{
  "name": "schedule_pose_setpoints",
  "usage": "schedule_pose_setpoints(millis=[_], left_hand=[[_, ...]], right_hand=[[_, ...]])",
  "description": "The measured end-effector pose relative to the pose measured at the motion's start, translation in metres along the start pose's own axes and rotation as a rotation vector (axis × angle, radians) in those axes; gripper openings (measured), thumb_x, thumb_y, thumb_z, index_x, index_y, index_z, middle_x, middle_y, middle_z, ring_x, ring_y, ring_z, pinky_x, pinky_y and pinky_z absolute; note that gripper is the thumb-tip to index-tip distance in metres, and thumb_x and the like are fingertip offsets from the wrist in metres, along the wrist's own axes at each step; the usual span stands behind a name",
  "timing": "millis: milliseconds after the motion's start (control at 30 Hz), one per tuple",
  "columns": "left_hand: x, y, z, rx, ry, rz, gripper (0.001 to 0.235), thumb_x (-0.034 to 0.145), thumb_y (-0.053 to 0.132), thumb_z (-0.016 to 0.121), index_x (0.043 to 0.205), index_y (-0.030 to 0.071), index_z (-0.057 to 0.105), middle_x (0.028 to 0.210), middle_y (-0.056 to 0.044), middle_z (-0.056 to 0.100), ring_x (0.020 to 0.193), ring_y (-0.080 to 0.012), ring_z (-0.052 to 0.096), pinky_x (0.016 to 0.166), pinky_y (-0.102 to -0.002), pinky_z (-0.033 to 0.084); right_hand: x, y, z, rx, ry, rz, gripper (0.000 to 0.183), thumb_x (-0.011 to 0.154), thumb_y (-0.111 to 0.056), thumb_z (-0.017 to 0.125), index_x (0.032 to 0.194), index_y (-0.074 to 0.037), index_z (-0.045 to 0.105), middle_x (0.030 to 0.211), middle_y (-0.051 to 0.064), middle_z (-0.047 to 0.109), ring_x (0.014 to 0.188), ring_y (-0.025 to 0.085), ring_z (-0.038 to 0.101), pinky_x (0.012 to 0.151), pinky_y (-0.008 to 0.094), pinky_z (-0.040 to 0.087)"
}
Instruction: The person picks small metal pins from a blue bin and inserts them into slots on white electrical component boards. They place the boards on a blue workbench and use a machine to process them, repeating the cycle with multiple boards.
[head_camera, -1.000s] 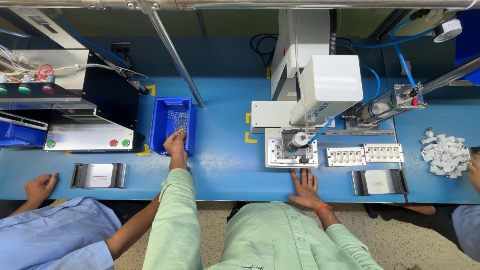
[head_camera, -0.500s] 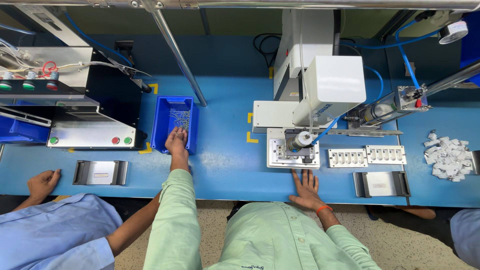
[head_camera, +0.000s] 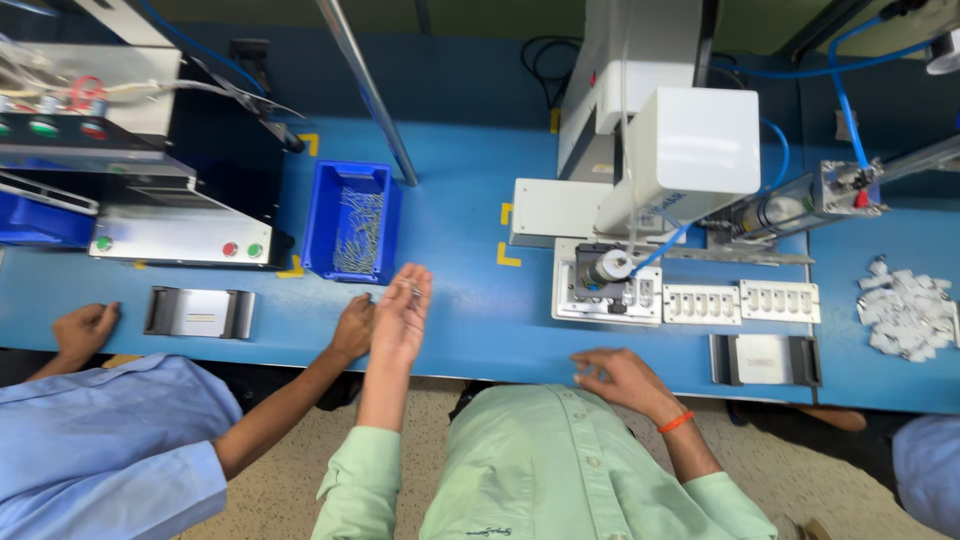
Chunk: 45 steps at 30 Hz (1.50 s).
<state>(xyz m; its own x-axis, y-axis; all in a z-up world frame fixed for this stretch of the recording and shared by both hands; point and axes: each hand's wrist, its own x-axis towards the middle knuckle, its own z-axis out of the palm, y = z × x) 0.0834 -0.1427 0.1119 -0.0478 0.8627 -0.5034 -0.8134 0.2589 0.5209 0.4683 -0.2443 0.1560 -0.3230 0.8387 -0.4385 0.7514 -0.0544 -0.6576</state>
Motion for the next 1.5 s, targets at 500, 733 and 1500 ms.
schedule_pose_setpoints(millis=[500, 733, 1500], left_hand=[[-0.106, -0.072, 0.117, 0.464, -0.504, -0.383, 0.046, 0.104, 0.005, 0.049, 0.149, 0.001, 0.047, 0.132, -0.011, 0.064, 0.117, -0.016, 0.063, 0.106, -0.034, 0.051], [-0.11, -0.079, 0.123, 0.526, -0.569, -0.403, 0.044, 0.104, 0.006, 0.047, 0.148, 0.002, 0.046, 0.129, -0.011, 0.065, 0.118, -0.0148, 0.064, 0.106, -0.033, 0.052], [-0.109, -0.089, 0.131, 0.521, -0.509, -0.403, 0.051, 0.1, 0.001, 0.055, 0.15, 0.001, 0.045, 0.126, -0.013, 0.07, 0.114, -0.0162, 0.067, 0.102, -0.031, 0.055]], right_hand=[[-0.01, -0.131, -0.048, 0.067, 0.552, -0.401, 0.025, 0.091, -0.012, 0.078, 0.116, -0.01, 0.077, 0.095, 0.002, 0.066, 0.075, 0.013, 0.067, 0.064, 0.029, 0.054], [-0.018, -0.117, -0.046, 0.159, 0.526, -0.329, 0.02, 0.09, -0.011, 0.077, 0.11, -0.009, 0.078, 0.094, 0.001, 0.065, 0.067, 0.011, 0.058, 0.059, 0.027, 0.048], [-0.021, -0.109, -0.04, 0.262, 0.596, -0.193, 0.023, 0.086, -0.01, 0.083, 0.109, -0.011, 0.08, 0.089, -0.002, 0.061, 0.057, 0.004, 0.042, 0.051, 0.023, 0.039]])
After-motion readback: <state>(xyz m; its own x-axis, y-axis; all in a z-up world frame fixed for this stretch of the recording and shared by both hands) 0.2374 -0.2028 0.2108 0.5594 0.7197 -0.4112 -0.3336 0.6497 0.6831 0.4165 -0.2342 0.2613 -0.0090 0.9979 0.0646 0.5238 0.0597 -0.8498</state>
